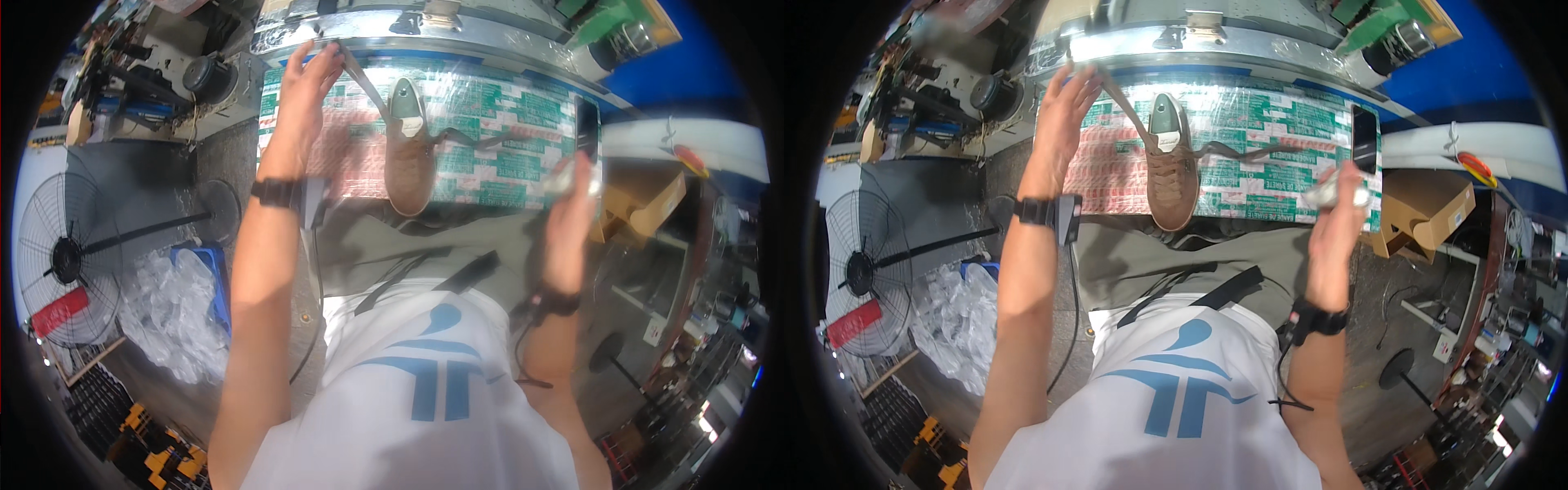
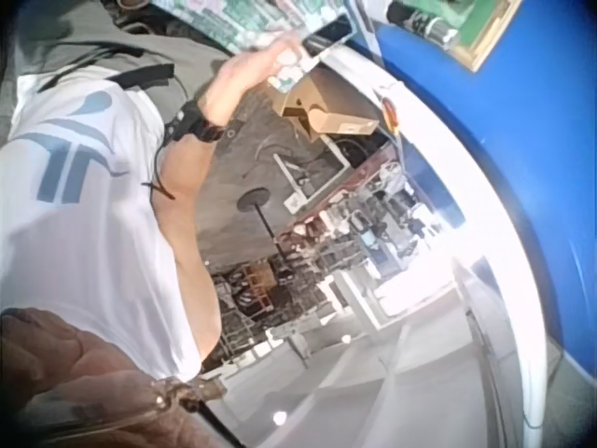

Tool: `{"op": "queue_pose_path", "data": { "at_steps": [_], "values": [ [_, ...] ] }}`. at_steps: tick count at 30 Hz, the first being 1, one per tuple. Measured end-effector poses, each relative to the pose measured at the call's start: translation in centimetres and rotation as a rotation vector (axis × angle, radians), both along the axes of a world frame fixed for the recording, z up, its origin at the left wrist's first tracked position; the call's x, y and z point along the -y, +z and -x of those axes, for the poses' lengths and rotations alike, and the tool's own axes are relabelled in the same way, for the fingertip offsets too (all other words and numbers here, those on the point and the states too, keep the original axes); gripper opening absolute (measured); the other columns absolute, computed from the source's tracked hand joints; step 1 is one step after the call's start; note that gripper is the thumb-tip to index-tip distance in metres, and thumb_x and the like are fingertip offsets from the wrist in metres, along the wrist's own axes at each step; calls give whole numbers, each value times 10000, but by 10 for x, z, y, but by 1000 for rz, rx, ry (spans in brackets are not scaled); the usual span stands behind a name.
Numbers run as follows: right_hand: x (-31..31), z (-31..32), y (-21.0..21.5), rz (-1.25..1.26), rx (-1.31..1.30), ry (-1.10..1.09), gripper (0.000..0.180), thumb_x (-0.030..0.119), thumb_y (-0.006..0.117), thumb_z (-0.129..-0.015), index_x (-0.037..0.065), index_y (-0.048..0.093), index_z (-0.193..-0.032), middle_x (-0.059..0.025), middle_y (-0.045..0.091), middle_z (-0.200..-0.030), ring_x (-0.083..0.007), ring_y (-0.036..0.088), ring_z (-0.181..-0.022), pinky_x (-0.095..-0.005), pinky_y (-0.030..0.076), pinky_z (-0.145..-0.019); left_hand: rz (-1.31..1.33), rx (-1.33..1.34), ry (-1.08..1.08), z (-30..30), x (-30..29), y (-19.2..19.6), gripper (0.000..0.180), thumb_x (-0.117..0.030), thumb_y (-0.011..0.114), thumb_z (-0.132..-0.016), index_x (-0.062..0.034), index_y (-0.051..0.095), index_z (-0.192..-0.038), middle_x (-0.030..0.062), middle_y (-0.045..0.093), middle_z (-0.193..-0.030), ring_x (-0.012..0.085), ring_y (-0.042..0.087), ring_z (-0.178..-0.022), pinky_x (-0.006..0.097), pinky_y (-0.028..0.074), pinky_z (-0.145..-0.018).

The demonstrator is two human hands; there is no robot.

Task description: Cleaning and inspecting shoe uppers and soles before further assembly.

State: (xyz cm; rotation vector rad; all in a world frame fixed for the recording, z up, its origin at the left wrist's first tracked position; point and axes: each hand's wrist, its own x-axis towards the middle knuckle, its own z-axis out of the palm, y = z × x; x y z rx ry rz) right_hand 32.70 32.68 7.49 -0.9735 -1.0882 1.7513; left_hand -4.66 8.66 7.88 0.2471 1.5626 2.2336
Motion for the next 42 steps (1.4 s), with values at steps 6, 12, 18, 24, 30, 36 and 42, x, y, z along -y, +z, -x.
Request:
{"op": "queue_pose_path", "data": {
  "at_steps": [6, 12, 18, 24, 30, 36, 42],
  "values": [
    [102, 23, -24, 174, 89, 614, 792, 641, 344, -1178, -1, 575, -1579, -108, 745, -1220, -159, 703, -1044, -320, 552, -907, 573, -518, -350, -26, -23, -14, 712, -153, 777, -1038, -39, 465, -1668, 218, 666, -1525, 359, 568, -1495, 451, 431, -1272],
    [136, 83, 12, -1010, 506, 773, 645, 270, 824, -895, -42, 667, -1438, -155, 686, -1081, -318, 666, -979, -441, 502, -916, 756, -592, -606, -37, -25, -13, 463, -155, 836, -991, -80, 731, -1436, 167, 714, -1467, 290, 648, -1394, 420, 520, -1158],
    [137, 106, -3, -1243, 603, 719, 716, 325, 869, -830, -53, 679, -1408, -128, 652, -1026, -346, 635, -952, -470, 484, -926, 852, -712, -505, -31, -39, -22, 594, -235, 907, -921, -63, 710, -1454, 216, 727, -1408, 340, 730, -1208, 440, 576, -1050],
    [138, 103, -1, -1005, 549, 766, 723, 349, 863, -829, -76, 689, -1387, -182, 687, -1036, -382, 684, -975, -489, 516, -900, 827, -527, -631, -19, -41, -20, 706, -287, 953, -882, -78, 676, -1497, 188, 741, -1309, 343, 727, -1168, 444, 574, -1048],
    [148, 122, 9, -1084, 667, 773, 624, 354, 824, -872, -83, 732, -1309, -195, 698, -1007, -396, 699, -973, -501, 528, -908, 937, -639, -643, -16, -45, -23, 691, -324, 967, -865, -105, 697, -1462, 135, 752, -1280, 331, 742, -1119, 443, 584, -1007],
    [150, 107, 12, -941, 574, 782, 680, 341, 848, -838, -88, 700, -1344, -182, 668, -1002, -381, 666, -952, -497, 507, -885, 952, -694, -595, -19, -44, -29, 688, -351, 961, -868, -120, 693, -1458, 138, 776, -1214, 330, 749, -1132, 441, 586, -999],
    [144, 59, 25, -987, 504, 887, 679, 289, 858, -815, -66, 671, -1363, -168, 657, -1033, -371, 648, -987, -485, 482, -887, 1001, -738, -616, -15, -42, -28, 668, -383, 942, -888, -147, 680, -1455, 153, 783, -1235, 362, 744, -1140, 469, 579, -1003]
  ]
}}
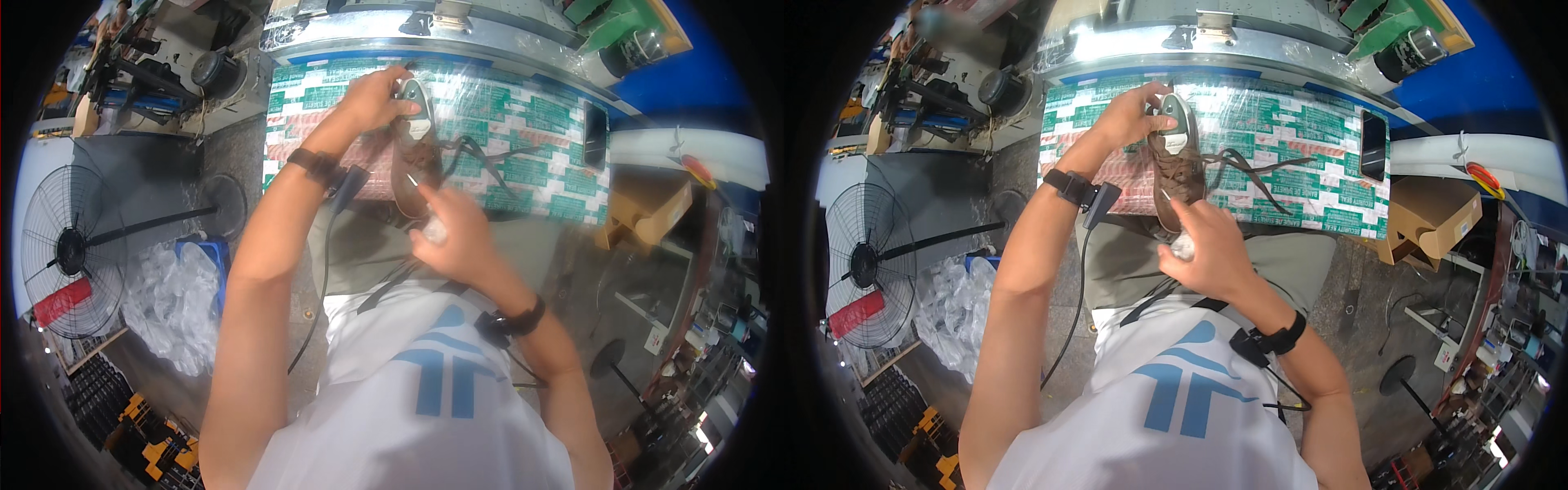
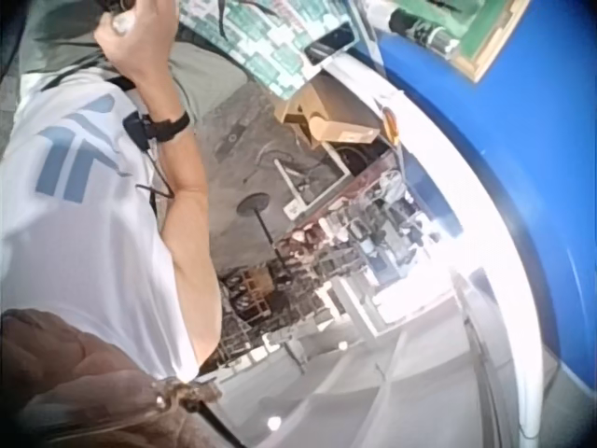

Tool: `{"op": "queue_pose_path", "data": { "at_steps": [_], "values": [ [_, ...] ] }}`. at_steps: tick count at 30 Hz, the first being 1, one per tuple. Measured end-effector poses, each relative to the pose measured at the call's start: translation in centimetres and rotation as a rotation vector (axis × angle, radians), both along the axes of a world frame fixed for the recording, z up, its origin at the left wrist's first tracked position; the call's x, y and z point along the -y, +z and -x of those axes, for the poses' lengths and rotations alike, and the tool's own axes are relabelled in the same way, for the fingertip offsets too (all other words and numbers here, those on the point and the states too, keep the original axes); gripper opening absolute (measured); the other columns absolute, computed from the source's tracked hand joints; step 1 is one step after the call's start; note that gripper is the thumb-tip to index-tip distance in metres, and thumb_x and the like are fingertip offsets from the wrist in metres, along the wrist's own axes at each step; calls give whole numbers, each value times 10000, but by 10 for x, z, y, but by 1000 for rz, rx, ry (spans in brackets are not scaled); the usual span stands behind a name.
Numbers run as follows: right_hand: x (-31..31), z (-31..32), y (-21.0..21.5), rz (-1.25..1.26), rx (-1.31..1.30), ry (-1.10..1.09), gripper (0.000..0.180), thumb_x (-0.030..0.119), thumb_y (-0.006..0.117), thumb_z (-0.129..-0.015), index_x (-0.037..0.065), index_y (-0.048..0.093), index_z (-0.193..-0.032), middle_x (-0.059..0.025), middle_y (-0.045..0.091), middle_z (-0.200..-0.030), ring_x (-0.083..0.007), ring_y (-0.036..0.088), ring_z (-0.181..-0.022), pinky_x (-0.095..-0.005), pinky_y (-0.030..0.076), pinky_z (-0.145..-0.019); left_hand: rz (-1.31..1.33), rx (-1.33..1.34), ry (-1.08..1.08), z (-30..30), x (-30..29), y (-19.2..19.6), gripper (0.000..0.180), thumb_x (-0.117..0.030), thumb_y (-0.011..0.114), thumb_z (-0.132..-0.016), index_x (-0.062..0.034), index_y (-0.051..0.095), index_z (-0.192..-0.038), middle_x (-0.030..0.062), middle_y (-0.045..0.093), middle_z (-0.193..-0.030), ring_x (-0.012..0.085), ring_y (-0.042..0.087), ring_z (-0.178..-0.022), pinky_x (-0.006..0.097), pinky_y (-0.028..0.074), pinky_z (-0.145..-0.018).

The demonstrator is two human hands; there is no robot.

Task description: Cleaning and inspecting shoe uppers and soles before further assembly.

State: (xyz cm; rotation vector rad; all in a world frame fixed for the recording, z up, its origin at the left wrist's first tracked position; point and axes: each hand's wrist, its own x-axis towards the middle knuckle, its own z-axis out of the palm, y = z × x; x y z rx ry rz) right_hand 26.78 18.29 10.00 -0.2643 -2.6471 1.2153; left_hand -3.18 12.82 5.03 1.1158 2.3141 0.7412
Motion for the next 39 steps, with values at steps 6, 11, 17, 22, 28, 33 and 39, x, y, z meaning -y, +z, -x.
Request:
{"op": "queue_pose_path", "data": {
  "at_steps": [6, 11, 17, 22, 28, 33, 39],
  "values": [
    [-37, -37, 1, 35, 36, 14, 676, 240, 806, -842, 3, 669, -1460, -184, 666, -1075, -370, 654, -1013, -466, 506, -941, 4, -6, 20, -1, -3, 1, 653, -371, 940, -894, -157, 681, -1454, 140, 785, -1222, 341, 745, -1115, 462, 581, -993],
    [-12, -3, -13, 215, 23, 101, 652, 293, 816, -871, -43, 680, -1413, -199, 664, -1007, -385, 665, -946, -496, 514, -856, 15, -2, -2, 0, -8, 5, 650, -347, 939, -899, -154, 679, -1463, 143, 785, -1212, 335, 747, -1088, 458, 585, -982],
    [13, 17, -18, 222, 10, 157, 714, 306, 828, -854, -61, 656, -1441, -201, 660, -1034, -411, 645, -974, -489, 500, -901, -23, 12, -9, -4, -10, 4, 645, -317, 937, -903, -125, 677, -1461, 157, 781, -1210, 337, 757, -1076, 449, 593, -959],
    [1, -44, -11, 149, 125, 225, 795, 311, 822, -836, -45, 610, -1515, -183, 622, -1096, -370, 603, -1017, -465, 474, -939, 5, 24, 16, -1, -2, 5, 640, -321, 928, -914, -126, 674, -1467, 158, 778, -1203, 341, 761, -1088, 454, 599, -954],
    [-17, -21, -38, 72, -57, -136, 704, 229, 824, -853, -9, 630, -1487, -149, 622, -1049, -363, 619, -971, -474, 469, -893, 6, 9, 1, -5, -4, 8, 646, -345, 915, -929, -135, 665, -1486, 176, 775, -1246, 351, 758, -1107, 464, 595, -985],
    [-19, 18, -35, -37, -130, -113, 725, 245, 842, -843, -30, 627, -1478, -143, 620, -1041, -363, 624, -977, -482, 471, -900, -13, 27, 7, -10, -5, 5, 674, -366, 896, -951, -128, 627, -1522, 208, 770, -1276, 381, 746, -1180, 467, 579, -1035],
    [-18, 2, -21, -306, -31, -67, 743, 287, 860, -793, -49, 650, -1421, -142, 614, -991, -357, 627, -961, -491, 453, -873, 4, -6, 18, -14, -2, 3, 690, -390, 877, -966, -122, 597, -1536, 241, 774, -1269, 417, 741, -1200, 475, 580, -1032]
  ]
}}
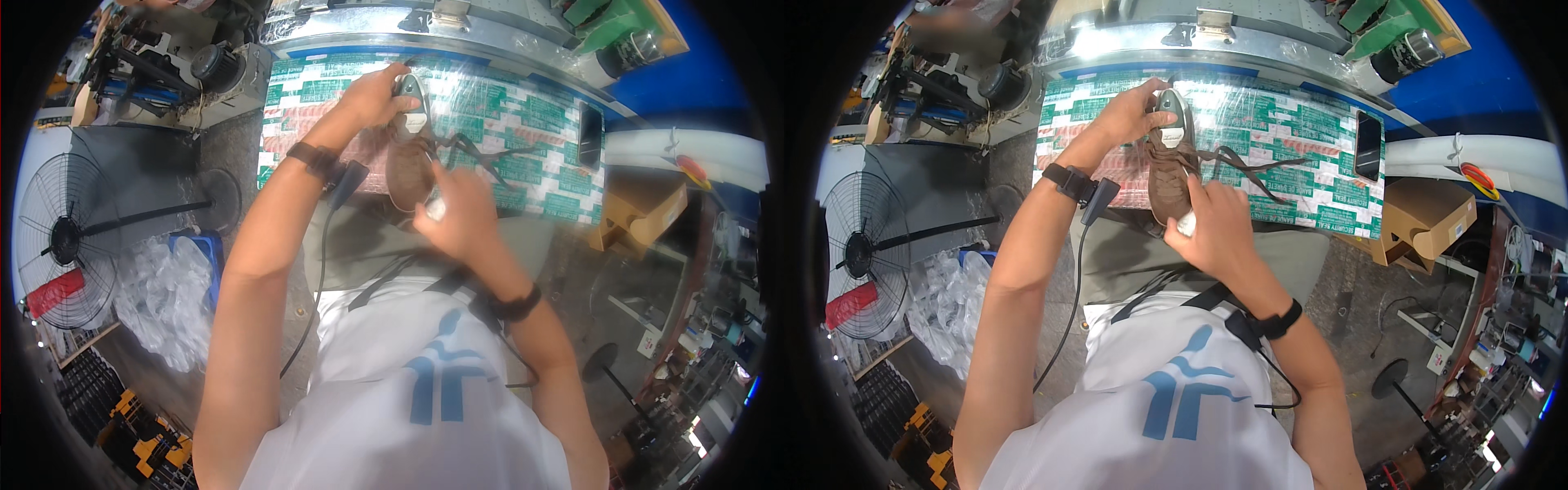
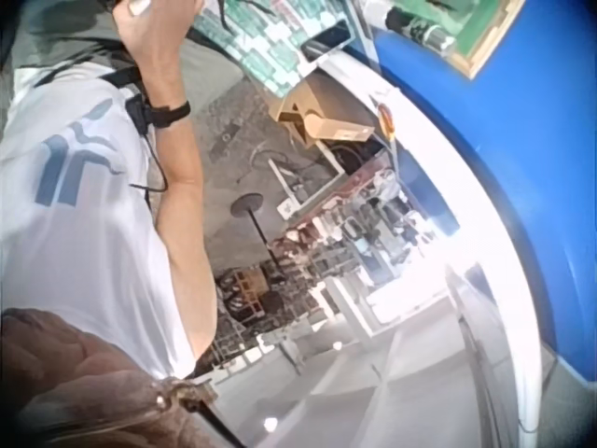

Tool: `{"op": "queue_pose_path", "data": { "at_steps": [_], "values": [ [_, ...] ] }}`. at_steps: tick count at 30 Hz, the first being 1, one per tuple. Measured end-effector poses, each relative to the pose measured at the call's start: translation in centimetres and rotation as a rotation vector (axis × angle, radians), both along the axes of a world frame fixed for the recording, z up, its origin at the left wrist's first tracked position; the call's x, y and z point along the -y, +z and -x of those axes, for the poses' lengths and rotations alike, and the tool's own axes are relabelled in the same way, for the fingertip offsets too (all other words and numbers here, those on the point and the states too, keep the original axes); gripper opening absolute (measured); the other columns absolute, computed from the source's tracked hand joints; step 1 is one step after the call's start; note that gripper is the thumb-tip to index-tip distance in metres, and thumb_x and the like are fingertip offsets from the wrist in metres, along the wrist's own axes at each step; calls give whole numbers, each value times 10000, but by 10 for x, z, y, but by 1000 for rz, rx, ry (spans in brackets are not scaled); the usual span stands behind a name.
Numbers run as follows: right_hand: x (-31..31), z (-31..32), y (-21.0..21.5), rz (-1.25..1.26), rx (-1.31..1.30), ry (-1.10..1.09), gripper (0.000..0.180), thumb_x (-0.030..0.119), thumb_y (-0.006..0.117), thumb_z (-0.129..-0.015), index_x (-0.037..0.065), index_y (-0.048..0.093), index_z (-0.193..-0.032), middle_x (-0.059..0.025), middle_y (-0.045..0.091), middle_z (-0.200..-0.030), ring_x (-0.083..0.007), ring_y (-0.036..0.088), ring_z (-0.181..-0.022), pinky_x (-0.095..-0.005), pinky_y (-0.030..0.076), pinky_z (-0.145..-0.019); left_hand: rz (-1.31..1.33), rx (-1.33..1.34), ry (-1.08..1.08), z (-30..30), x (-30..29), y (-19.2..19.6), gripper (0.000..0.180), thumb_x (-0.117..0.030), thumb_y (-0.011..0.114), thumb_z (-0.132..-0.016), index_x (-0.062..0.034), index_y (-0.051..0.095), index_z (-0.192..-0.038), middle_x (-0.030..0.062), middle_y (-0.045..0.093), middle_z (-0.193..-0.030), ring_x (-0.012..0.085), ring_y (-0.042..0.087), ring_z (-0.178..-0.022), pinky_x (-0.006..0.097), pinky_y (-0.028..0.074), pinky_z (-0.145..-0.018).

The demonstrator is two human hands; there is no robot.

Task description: Cleaning and inspecting shoe uppers and soles before further assembly.

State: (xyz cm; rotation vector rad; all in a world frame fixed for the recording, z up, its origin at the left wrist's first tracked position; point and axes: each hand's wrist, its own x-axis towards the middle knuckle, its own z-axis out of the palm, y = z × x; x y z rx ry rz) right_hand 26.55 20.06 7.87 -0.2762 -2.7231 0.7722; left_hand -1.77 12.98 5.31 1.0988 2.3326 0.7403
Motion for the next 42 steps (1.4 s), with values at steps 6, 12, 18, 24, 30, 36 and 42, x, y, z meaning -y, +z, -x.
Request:
{"op": "queue_pose_path", "data": {
  "at_steps": [6, 12, 18, 24, 30, 36, 42],
  "values": [
    [4, -65, 24, 70, 227, 25, 758, 297, 859, -793, -60, 640, -1425, -156, 628, -1032, -350, 626, -974, -487, 453, -888, 29, -25, -53, 6, -6, 6, 721, -405, 886, -952, -103, 589, -1535, 232, 778, -1244, 396, 755, -1154, 474, 582, -1009],
    [-3, -5, 3, 112, -117, -7, 751, 292, 867, -812, -41, 641, -1446, -151, 641, -1072, -361, 636, -1018, -474, 469, -917, -3, 7, -8, 7, -10, -3, 799, -505, 899, -921, -99, 583, -1531, 245, 778, -1229, 401, 755, -1144, 482, 584, -995],
    [-5, 23, -5, -49, -96, -16, 758, 326, 875, -787, -93, 669, -1384, -144, 619, -976, -357, 620, -927, -488, 469, -864, 60, -58, 28, -7, -9, -2, 910, -617, 898, -873, -91, 565, -1538, 256, 776, -1241, 431, 755, -1169, 489, 588, -1004],
    [1, 8, 15, -93, -23, 48, 721, 326, 863, -773, -108, 691, -1321, -149, 614, -973, -344, 607, -911, -484, 457, -862, 99, -131, 10, -8, -17, 3, 881, -610, 896, -877, -118, 574, -1532, 266, 769, -1274, 436, 744, -1219, 492, 585, -1041],
    [1, 13, 5, -123, -18, 44, 737, 338, 852, -775, -97, 676, -1343, -129, 604, -983, -329, 615, -962, -472, 459, -888, 53, -101, 20, -7, -7, -2, 828, -559, 901, -894, -103, 590, -1511, 243, 779, -1236, 422, 754, -1167, 494, 588, -998],
    [-7, -9, 19, -180, -2, 30, 713, 313, 865, -777, -75, 677, -1345, -135, 622, -1029, -343, 620, -961, -490, 461, -877, 77, -75, -6, -10, -14, 10, 821, -547, 904, -894, -68, 590, -1482, 252, 779, -1220, 430, 752, -1156, 496, 583, -988],
    [-12, 10, 5, 72, -79, -1, 701, 284, 884, -768, -46, 686, -1354, -127, 632, -1014, -341, 630, -953, -469, 470, -852, 56, -31, 7, -5, -4, 2, 798, -535, 876, -897, -80, 601, -1492, 223, 763, -1262, 434, 729, -1193, 514, 569, -1015]
  ]
}}
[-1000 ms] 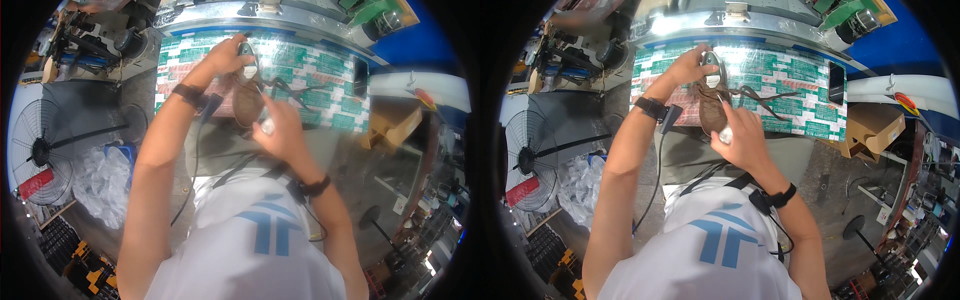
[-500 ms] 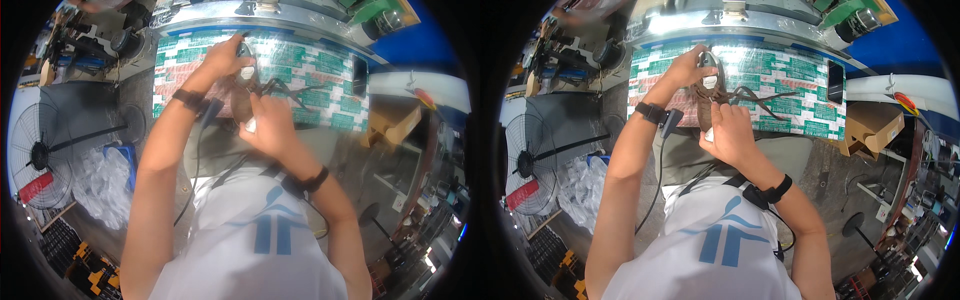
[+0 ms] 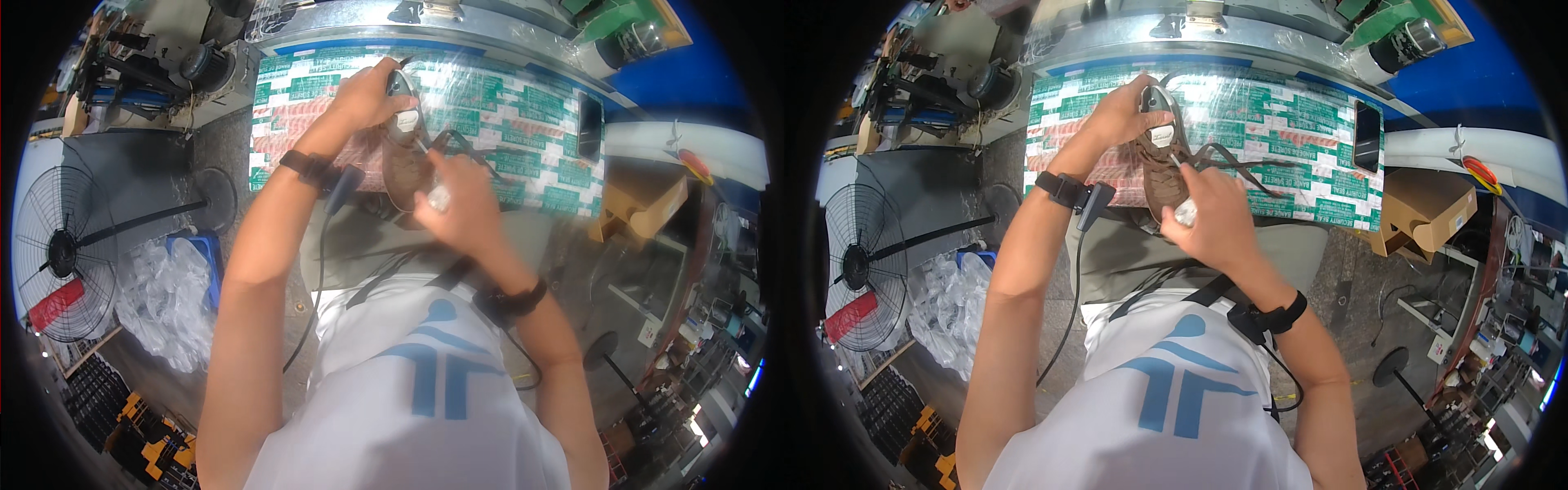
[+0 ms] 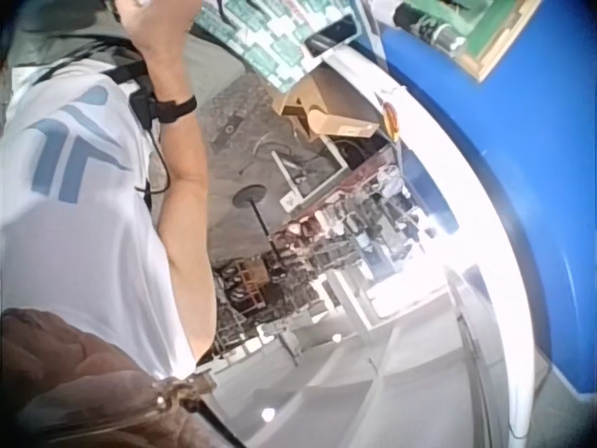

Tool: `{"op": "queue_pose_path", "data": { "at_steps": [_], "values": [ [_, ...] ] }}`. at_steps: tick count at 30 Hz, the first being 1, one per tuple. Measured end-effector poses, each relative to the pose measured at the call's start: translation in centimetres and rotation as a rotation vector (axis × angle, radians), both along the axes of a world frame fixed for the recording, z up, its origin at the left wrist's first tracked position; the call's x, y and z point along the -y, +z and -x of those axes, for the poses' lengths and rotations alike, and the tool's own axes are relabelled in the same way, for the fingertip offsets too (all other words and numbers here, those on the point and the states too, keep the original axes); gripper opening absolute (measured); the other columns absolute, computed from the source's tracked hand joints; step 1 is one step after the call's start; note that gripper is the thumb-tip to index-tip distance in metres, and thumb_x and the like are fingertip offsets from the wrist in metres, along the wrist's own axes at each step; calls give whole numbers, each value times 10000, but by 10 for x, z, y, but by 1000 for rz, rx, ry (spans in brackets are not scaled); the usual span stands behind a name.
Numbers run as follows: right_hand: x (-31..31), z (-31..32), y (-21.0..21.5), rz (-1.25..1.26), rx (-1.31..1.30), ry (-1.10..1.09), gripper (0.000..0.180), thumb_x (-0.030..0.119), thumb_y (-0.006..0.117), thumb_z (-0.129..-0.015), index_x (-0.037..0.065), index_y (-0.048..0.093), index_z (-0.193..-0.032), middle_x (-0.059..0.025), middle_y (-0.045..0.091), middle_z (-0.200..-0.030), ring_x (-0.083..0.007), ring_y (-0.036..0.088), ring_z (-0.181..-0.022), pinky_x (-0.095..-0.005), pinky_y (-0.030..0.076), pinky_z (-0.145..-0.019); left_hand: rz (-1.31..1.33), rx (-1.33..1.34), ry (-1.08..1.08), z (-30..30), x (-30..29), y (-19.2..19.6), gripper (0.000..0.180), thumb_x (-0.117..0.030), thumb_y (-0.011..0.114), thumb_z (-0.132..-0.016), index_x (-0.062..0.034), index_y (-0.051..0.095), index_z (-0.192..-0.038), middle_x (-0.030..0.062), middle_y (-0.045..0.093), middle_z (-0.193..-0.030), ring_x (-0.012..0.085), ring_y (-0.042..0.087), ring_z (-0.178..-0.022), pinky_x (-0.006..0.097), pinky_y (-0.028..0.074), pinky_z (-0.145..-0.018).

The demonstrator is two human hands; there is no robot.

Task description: Cleaning and inspecting shoe uppers and soles before further assembly.

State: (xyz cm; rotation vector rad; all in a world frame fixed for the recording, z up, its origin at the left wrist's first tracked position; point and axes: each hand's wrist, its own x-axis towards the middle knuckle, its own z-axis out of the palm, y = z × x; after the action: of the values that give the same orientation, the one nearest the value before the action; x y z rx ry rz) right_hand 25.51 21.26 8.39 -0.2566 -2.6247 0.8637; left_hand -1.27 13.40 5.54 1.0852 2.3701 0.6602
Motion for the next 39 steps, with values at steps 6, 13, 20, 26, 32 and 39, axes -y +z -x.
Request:
{"op": "queue_pose_path", "data": {
  "at_steps": [6, 13, 20, 26, 32, 39],
  "values": [
    [-15, -1, 1, -87, -4, 17, 681, 284, 882, -787, -52, 693, -1349, -127, 635, -998, -345, 632, -940, -470, 479, -867, -13, -22, 8, 0, -1, -5, 803, -551, 877, -891, -91, 604, -1490, 223, 760, -1262, 438, 729, -1192, 510, 570, -1027],
    [-17, 2, -3, -185, 34, 29, 719, 330, 874, -789, -75, 685, -1351, -143, 631, -1019, -332, 622, -975, -473, 477, -909, -16, -22, 25, -6, -1, 0, 803, -552, 883, -885, -92, 611, -1484, 216, 763, -1271, 422, 732, -1205, 502, 571, -1038],
    [-18, -47, 12, -294, 171, 52, 733, 326, 850, -797, -79, 662, -1379, -152, 619, -1020, -341, 617, -984, -478, 469, -913, -5, 10, 17, -5, 2, 5, 795, -544, 886, -902, -76, 606, -1480, 225, 767, -1271, 418, 735, -1207, 493, 575, -1040],
    [-19, -81, 28, -153, 253, -16, 710, 265, 845, -794, -75, 661, -1390, -155, 622, -1039, -356, 624, -985, -482, 469, -915, -3, -67, 11, -3, -1, 3, 799, -533, 894, -912, -66, 597, -1488, 251, 767, -1280, 427, 736, -1216, 491, 585, -1035],
    [1, -25, -3, 105, -20, -28, 702, 244, 865, -794, -54, 669, -1398, -149, 635, -1026, -360, 631, -975, -483, 469, -900, 3, -3, 40, -10, 0, 7, 820, -527, 903, -904, -65, 597, -1509, 261, 761, -1308, 424, 734, -1239, 488, 583, -1050],
    [4, -5, -22, 67, 8, -42, 687, 261, 870, -816, -42, 663, -1397, -131, 636, -1021, -342, 624, -943, -468, 451, -854, -33, -17, 62, -9, 3, -3, 848, -581, 871, -891, -97, 600, -1531, 211, 769, -1290, 412, 736, -1219, 492, 572, -1054]
  ]
}}
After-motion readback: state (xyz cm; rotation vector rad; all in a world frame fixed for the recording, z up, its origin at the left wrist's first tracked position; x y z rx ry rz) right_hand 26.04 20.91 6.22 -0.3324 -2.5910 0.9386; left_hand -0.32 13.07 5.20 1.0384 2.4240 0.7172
